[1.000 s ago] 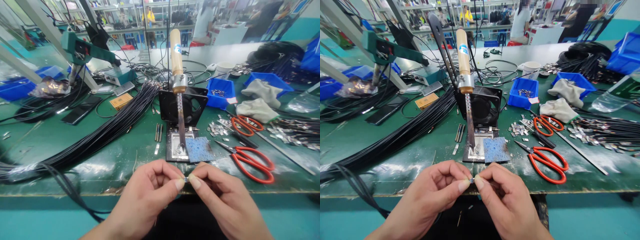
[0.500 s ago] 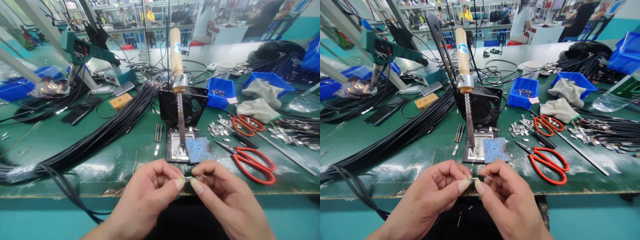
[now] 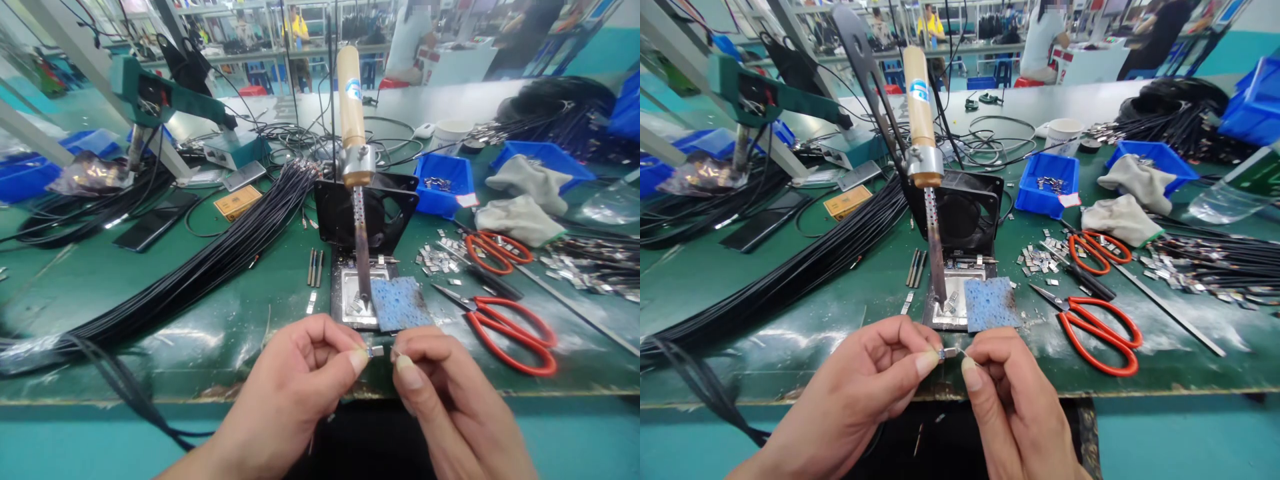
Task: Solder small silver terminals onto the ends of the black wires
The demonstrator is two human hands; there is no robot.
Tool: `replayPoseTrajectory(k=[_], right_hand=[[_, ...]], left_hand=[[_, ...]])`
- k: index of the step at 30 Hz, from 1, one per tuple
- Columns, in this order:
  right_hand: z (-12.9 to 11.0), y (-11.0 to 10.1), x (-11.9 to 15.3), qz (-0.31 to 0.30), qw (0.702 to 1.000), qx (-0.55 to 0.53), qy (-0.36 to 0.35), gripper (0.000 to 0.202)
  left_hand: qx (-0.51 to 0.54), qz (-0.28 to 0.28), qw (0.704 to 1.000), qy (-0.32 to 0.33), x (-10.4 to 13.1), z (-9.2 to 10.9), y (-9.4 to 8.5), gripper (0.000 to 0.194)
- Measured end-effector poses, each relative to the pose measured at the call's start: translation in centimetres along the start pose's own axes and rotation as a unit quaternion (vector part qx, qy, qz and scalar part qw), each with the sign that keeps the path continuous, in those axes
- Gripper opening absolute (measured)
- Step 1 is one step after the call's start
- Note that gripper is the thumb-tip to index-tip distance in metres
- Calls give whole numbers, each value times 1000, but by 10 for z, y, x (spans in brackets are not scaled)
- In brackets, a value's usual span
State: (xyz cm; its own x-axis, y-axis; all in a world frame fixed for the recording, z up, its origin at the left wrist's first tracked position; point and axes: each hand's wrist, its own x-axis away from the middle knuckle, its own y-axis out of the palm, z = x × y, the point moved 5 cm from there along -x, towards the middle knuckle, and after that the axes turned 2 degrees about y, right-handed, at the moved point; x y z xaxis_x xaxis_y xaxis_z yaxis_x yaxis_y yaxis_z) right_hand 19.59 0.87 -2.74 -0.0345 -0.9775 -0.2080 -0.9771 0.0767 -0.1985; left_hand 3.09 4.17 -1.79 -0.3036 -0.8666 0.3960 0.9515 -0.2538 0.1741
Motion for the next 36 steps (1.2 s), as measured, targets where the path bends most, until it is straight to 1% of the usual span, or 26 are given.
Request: replayPoseTrajectory(k=[3, 8, 14, 18, 26, 36], right_hand=[[2, 1, 0, 11, 1000, -9, 11, 7], [-2, 3, -1, 6, 998, 40, -38, 9], [-9, 3, -3, 51, 992, 83, -77, 14], [-12, 1, -7, 89, 985, 115, -94, 17], [-14, 4, -17, 101, 983, 109, -105, 20], [-12, 6, -16, 113, 983, 98, -108, 23]], left_hand=[[1, 2, 1000, -3, -2, 0, 0, 19], [4, 2, 1000, -4, -4, 1, -1, 20], [4, 11, 1000, -6, -6, 4, -1, 21], [17, 30, 999, -6, -10, 7, -1, 21], [42, 29, 999, -13, -17, 11, 1, 22], [37, 42, 998, -9, -16, 9, -2, 22]])
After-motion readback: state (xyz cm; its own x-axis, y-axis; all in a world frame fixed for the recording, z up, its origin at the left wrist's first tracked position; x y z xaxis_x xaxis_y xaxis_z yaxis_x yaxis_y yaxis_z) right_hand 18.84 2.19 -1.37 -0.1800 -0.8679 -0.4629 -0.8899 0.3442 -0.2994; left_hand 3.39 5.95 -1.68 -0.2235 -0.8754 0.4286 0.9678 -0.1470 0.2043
